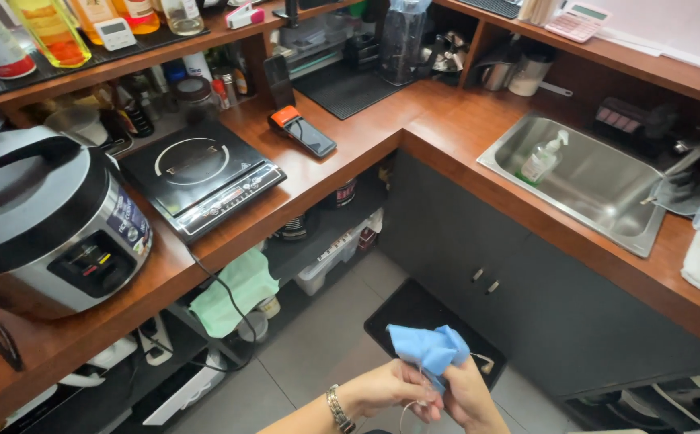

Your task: The person is cleaning a pair of eyeglasses using a blue microfiber cloth. They wipe the lenses repeatedly and inspect them for cleanliness.

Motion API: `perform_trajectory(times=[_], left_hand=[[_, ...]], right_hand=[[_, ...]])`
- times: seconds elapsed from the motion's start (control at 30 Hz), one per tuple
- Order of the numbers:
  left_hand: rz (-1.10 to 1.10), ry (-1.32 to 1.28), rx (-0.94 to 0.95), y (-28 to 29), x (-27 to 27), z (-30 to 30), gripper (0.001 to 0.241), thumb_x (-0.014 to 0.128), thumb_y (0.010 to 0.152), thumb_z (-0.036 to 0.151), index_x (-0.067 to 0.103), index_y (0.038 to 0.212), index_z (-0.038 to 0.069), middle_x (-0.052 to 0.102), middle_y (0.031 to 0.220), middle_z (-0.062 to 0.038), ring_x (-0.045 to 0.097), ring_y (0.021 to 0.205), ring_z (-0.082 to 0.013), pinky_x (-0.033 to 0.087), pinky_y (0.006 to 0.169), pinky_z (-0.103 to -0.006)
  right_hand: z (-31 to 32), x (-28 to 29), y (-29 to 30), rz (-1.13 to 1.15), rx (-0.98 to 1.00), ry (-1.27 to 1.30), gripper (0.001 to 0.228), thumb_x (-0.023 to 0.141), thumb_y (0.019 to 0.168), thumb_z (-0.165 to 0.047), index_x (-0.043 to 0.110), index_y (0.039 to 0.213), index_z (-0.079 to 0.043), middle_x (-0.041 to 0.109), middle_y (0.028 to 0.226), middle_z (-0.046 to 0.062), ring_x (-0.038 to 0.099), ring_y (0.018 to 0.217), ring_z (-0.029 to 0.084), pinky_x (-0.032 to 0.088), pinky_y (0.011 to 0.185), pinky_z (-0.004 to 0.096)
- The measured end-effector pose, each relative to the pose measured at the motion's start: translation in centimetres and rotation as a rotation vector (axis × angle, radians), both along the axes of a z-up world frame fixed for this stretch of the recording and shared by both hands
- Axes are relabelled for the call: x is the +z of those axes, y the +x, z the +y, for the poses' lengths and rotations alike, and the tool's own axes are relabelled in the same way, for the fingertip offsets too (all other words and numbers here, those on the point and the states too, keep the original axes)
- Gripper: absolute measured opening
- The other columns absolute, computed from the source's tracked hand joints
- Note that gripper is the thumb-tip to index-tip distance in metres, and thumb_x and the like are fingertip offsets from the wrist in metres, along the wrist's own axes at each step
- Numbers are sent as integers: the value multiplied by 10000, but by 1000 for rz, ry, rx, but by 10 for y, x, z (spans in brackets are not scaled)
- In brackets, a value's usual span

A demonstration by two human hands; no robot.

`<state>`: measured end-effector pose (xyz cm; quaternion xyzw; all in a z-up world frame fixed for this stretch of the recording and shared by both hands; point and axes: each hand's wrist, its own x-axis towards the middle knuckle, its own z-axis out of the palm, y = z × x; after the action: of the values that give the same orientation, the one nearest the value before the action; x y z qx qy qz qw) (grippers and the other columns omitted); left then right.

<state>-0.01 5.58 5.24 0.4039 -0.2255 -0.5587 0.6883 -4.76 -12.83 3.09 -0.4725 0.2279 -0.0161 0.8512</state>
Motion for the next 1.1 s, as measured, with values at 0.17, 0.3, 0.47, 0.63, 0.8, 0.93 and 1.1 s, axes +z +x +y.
perform_trajectory(times=[0.17, 0.3, 0.47, 0.63, 0.8, 0.93, 1.1], left_hand=[[-13, 69, 0, 5, 12, 1, 182, 685, 1038, 173, 761, 1083, 14, 766, 979, -94, 733, 845, -120, 598, 888, -209], [106, 12, 135, 1, 9, -2, 175, 700, 948, 38, 689, 1114, -14, 750, 969, -142, 760, 867, -200, 624, 863, -271], [186, 10, 33, 0, 18, 7, 273, 717, 987, 149, 659, 1213, 6, 741, 983, -128, 732, 863, -212, 612, 893, -315], [225, -168, -82, -3, -3, -2, 97, 650, 1046, 35, 658, 1086, -53, 731, 962, -185, 733, 883, -241, 624, 875, -331], [147, -48, -13, -1, -4, -8, 165, 691, 985, 61, 645, 1125, -14, 717, 975, -151, 738, 849, -232, 630, 849, -329], [211, -70, -59, 1, 0, -9, 104, 684, 1012, 38, 675, 1070, -48, 733, 995, -170, 746, 834, -237, 642, 854, -340], [267, -33, -26, 5, -9, -15, 127, 700, 973, 39, 695, 1048, -63, 742, 989, -172, 758, 850, -246, 646, 845, -307]], right_hand=[[9, 4, 6, 13, -122, -55, 763, 731, 779, -80, 445, 1486, -104, 671, 1148, 173, 631, 1052, 278, 492, 982, 429], [21, 7, -5, 50, 63, -8, 322, 795, 774, 3, 674, 1072, 28, 687, 743, 205, 607, 518, 238, 525, 418, 403], [-16, 1, -9, -4, 314, -63, 286, 802, 739, 58, 690, 1003, 44, 709, 779, 138, 640, 659, 207, 527, 608, 341], [-38, 4, -15, -233, 529, -211, 956, 877, 776, -101, 319, 1552, -124, 713, 1003, 100, 729, 880, 224, 596, 779, 378], [-21, 0, -13, -193, 412, -172, 151, 806, 772, -57, 660, 807, -44, 656, 655, 63, 655, 653, 190, 561, 651, 356], [-18, 2, -6, -144, 360, -197, 347, 830, 722, -47, 597, 978, -46, 683, 708, 72, 668, 699, 192, 558, 716, 356], [-12, 21, 2, -9, 200, -288, 1048, 903, 570, -19, 407, 1493, -49, 764, 868, 96, 707, 839, 199, 548, 908, 357]])
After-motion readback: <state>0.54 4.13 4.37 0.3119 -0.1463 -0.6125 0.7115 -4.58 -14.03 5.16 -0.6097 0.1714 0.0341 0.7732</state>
